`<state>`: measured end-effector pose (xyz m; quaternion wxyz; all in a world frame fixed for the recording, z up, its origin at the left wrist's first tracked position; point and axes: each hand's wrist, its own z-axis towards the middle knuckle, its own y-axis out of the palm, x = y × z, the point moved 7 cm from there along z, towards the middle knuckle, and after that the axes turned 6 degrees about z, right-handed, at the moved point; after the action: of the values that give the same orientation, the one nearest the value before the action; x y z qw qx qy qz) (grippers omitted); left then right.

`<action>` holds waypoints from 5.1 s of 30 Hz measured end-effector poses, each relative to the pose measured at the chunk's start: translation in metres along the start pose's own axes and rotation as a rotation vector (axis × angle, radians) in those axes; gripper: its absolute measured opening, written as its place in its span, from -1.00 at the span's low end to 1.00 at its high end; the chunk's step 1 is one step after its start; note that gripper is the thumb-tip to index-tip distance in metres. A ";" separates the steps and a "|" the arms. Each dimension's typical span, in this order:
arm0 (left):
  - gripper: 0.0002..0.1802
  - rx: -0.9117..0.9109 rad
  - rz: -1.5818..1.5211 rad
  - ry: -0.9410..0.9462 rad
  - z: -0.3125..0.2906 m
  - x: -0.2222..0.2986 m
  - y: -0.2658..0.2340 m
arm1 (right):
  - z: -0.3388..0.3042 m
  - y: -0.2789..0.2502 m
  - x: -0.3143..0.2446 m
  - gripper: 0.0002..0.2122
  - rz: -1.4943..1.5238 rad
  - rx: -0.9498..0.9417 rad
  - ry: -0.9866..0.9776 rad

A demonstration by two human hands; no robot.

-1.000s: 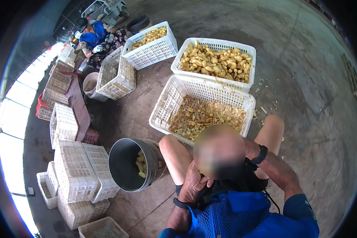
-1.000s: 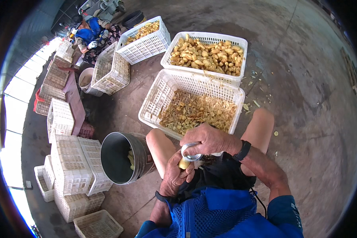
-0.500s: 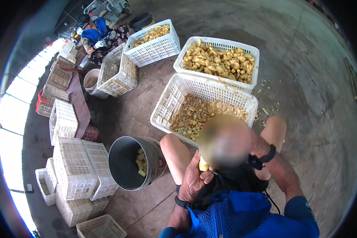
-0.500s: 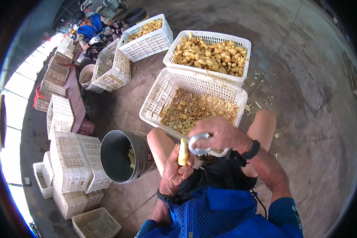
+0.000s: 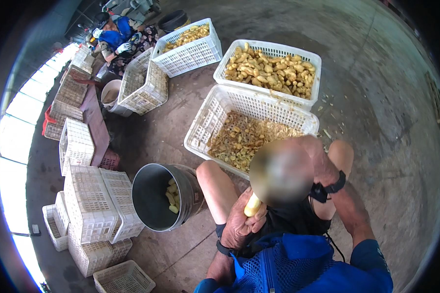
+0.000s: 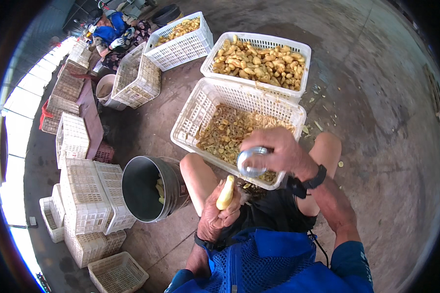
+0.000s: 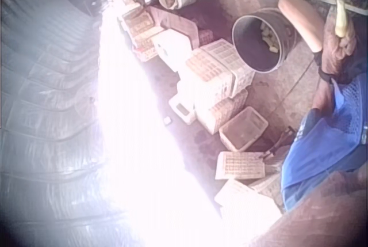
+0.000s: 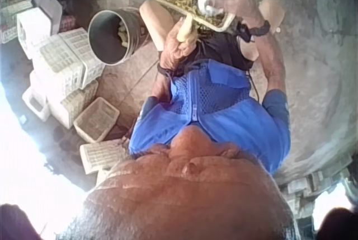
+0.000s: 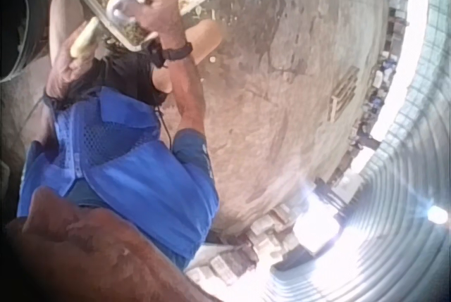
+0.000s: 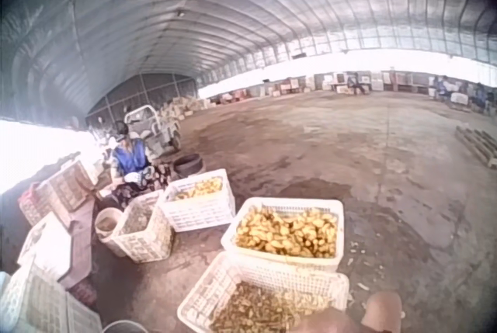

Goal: The person peels ginger roots using a metal scraper and a cleaver, then places the processed roots into a metal bucket.

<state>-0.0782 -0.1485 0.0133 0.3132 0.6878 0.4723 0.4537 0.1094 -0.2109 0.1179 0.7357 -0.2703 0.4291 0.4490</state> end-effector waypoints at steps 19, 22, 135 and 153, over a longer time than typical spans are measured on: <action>-0.58 0.042 -0.113 -0.079 0.008 -0.014 -0.001 | -0.014 0.060 -0.008 -0.77 -0.078 -0.343 -0.020; -0.61 -0.045 -0.076 -0.057 0.007 -0.013 -0.001 | -0.018 0.057 0.002 -0.76 -0.091 -0.261 -0.061; -0.46 0.144 0.621 0.321 -0.008 0.028 0.007 | -0.044 0.060 0.039 -0.73 -0.016 -0.216 0.296; -0.64 0.374 0.399 0.346 0.001 0.028 -0.015 | -0.023 0.063 0.028 -0.71 -0.093 -0.069 0.219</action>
<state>-0.0793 -0.1174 0.0093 0.0014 0.7250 0.4496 0.5218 0.0505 -0.1883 0.0819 0.6948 -0.3625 0.4779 0.3967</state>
